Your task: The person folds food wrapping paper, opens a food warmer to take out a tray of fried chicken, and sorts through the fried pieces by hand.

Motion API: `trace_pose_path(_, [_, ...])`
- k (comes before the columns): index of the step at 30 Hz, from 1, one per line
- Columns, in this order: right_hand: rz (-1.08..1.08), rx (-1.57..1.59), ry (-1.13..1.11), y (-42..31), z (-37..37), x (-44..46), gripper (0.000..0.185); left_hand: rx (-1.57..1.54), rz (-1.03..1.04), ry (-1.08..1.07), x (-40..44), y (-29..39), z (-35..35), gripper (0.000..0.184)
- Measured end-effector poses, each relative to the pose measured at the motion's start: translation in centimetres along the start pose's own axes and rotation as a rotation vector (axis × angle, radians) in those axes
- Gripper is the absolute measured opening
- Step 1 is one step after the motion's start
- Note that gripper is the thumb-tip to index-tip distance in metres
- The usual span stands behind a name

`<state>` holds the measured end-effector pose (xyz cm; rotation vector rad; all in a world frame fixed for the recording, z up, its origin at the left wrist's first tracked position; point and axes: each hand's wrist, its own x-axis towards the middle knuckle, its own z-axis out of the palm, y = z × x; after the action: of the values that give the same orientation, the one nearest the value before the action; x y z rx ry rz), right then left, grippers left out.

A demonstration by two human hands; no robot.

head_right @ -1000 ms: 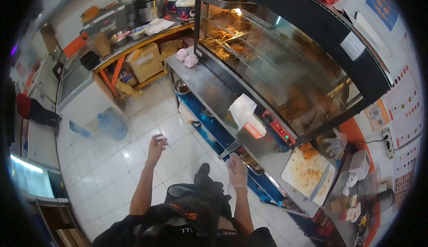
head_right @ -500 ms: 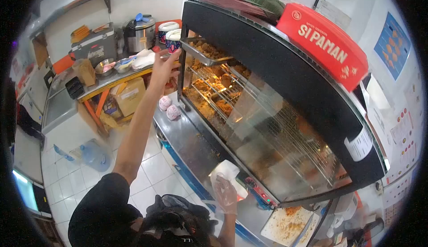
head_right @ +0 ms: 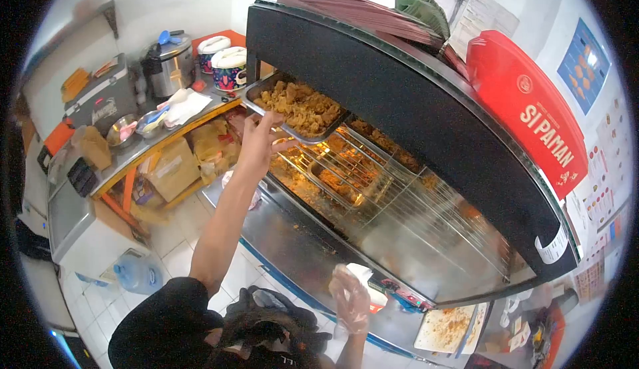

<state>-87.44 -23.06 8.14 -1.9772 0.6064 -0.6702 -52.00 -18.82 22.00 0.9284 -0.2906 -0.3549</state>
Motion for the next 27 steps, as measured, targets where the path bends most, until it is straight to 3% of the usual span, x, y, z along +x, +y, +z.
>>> trace_pose_path(2, [0.050,0.020,0.031,-3.5,0.9,2.8,0.028,-0.022,-0.015,-0.025,-0.7,0.3,-0.5,0.055])
trace_pose_path(4, [-0.083,0.067,0.079,-3.9,1.9,4.7,0.027,-0.052,0.001,-0.032,-1.3,0.6,-0.8,0.055])
trace_pose_path(11, [-0.026,0.235,0.051,-7.1,4.7,6.3,0.030,-0.076,-0.012,-0.042,-1.7,0.1,-1.4,0.058])
trace_pose_path(15, [-0.020,0.091,0.010,-7.8,4.0,6.1,0.031,-0.114,0.026,-0.033,-3.2,-0.5,-2.1,0.050])
trace_pose_path(17, [-0.162,-0.083,0.036,-9.3,3.1,6.5,0.033,-0.113,0.021,-0.034,-4.4,-0.7,-2.5,0.049])
trace_pose_path(20, [-0.264,0.101,0.112,-14.0,2.9,9.0,0.039,-0.102,0.037,-0.010,-5.7,-0.8,-2.9,0.047])
trace_pose_path(23, [-0.503,-0.275,0.076,-19.4,2.4,13.3,0.045,-0.133,0.029,0.015,-7.0,-0.5,-3.3,0.045])
trace_pose_path(24, [-0.610,-0.442,0.039,-20.5,2.6,15.2,0.045,-0.141,-0.013,0.013,-7.5,-0.3,-3.6,0.052])
trace_pose_path(27, [-0.654,-0.565,-0.144,-22.8,4.6,20.0,0.049,-0.147,-0.043,0.010,-8.2,0.0,-4.3,0.061])
